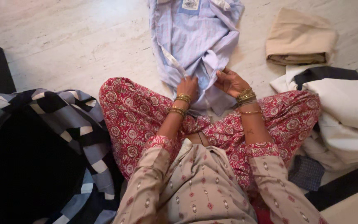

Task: The person sits on the floor and folds a blue shirt, first buttoning several buttons and then laying it flat to fold the sleeves and sides.

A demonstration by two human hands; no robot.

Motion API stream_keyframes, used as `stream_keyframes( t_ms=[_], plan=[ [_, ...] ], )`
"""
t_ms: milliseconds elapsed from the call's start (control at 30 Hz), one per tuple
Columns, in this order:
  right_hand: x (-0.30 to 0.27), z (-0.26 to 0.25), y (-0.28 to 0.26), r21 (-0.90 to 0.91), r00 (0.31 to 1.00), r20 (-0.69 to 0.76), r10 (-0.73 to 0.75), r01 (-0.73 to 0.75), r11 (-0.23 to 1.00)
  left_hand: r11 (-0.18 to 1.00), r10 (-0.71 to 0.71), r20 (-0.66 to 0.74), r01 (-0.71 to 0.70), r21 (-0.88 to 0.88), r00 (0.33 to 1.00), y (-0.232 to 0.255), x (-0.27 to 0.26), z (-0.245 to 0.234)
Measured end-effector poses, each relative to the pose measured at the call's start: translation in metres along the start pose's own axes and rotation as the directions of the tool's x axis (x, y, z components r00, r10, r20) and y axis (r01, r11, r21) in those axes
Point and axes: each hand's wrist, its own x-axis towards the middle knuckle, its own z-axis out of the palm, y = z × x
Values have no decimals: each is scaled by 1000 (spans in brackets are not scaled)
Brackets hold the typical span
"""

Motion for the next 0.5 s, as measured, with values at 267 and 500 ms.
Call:
stream_keyframes(
  t_ms=[267, 500],
  plan=[
    [35, -52, 22, -14, 989, -121, 88, -90, 996, 956, 257, 297, -287, 64, 920, -3, -15, 40],
    [37, -32, 22, -243, 976, -176, 129, -170, 955, 971, 89, 377, -164, 173, 922, 18, -18, 31]
  ],
)
